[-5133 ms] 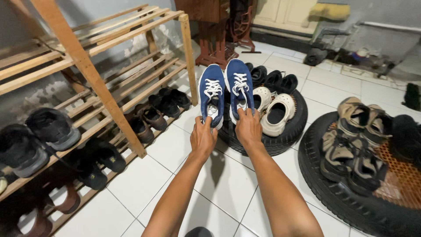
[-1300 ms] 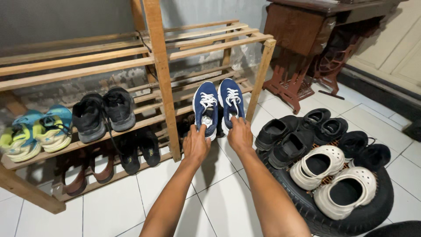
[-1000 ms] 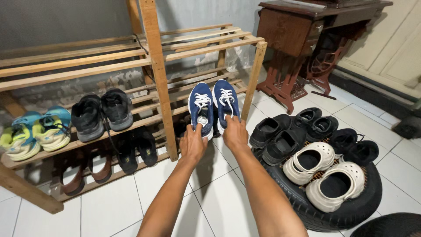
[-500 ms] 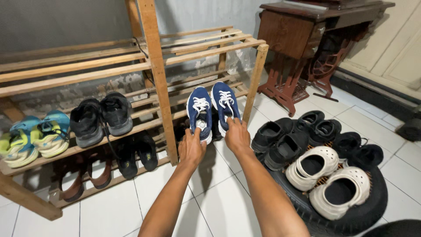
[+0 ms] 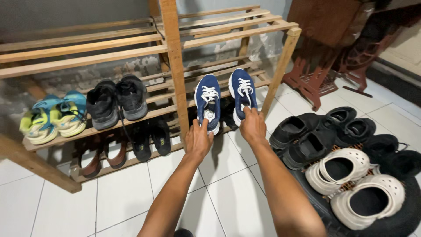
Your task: The person picks up pairs of shoes from tires on the floor and places them onto a wooden shoe rack. They handle sneakers, boots, and sandals, arranging them on the rack shelves.
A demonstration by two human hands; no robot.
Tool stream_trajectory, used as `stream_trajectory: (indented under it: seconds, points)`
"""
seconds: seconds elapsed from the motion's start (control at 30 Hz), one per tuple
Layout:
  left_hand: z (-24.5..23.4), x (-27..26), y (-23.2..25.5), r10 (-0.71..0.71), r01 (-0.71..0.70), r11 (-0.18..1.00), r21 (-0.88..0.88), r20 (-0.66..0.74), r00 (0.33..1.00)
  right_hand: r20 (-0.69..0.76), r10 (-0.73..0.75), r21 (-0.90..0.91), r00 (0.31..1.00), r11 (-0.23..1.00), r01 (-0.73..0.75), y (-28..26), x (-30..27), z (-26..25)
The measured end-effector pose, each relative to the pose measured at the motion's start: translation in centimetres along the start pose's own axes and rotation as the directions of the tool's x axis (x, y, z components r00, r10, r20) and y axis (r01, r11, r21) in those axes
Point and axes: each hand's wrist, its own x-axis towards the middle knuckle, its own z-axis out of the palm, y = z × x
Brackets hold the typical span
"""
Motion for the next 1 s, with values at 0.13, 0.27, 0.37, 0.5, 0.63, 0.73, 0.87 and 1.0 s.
stream_trajectory:
  seconds: [0.13,0.27,0.37,0.5,0.63,0.73,0.87,1.0]
  points:
    - [-0.2,0.4,0.0,-0.01,0.011,1.0,0.019,-0.021,1.0,0.021,-0.012,-0.003,1.0,1.0,0.012,0.3,0.4,0.5]
    - [-0.1,1.0,0.2,-0.002,0.002,1.0,0.008,-0.077,0.997,0.015,-0.025,-0.001,1.0,1.0,0.025,0.6,1.0,1.6]
    - [0.0,1.7,0.3,-0.047,0.049,0.999,0.016,-0.08,0.996,0.019,-0.039,-0.007,0.999,0.999,0.039,0.7,1.3,2.6]
    - [0.2,2.6,0.0,-0.074,0.076,0.997,0.028,-0.058,0.996,0.03,-0.056,-0.014,0.998,0.998,0.056,0.7,1.8,3.6]
    - [1.0,3.7,0.0,-0.081,0.083,0.996,0.027,-0.066,0.995,0.039,-0.034,0.01,0.999,0.999,0.034,0.5,1.9,4.3]
    - [1.5,4.2,-0.1,-0.095,0.094,0.995,-0.013,-0.066,0.993,0.028,-0.047,0.003,0.998,0.999,0.047,0.5,1.9,4.5]
    - [1.9,5.8,0.4,-0.111,0.106,0.993,-0.057,-0.107,0.988,0.022,-0.038,-0.002,0.999,0.999,0.038,0.5,2.2,4.5]
    - [1.9,7.1,0.7,-0.165,0.158,0.985,-0.074,-0.084,0.983,0.0,-0.056,0.024,0.998,0.998,0.056,0.5,2.0,4.6]
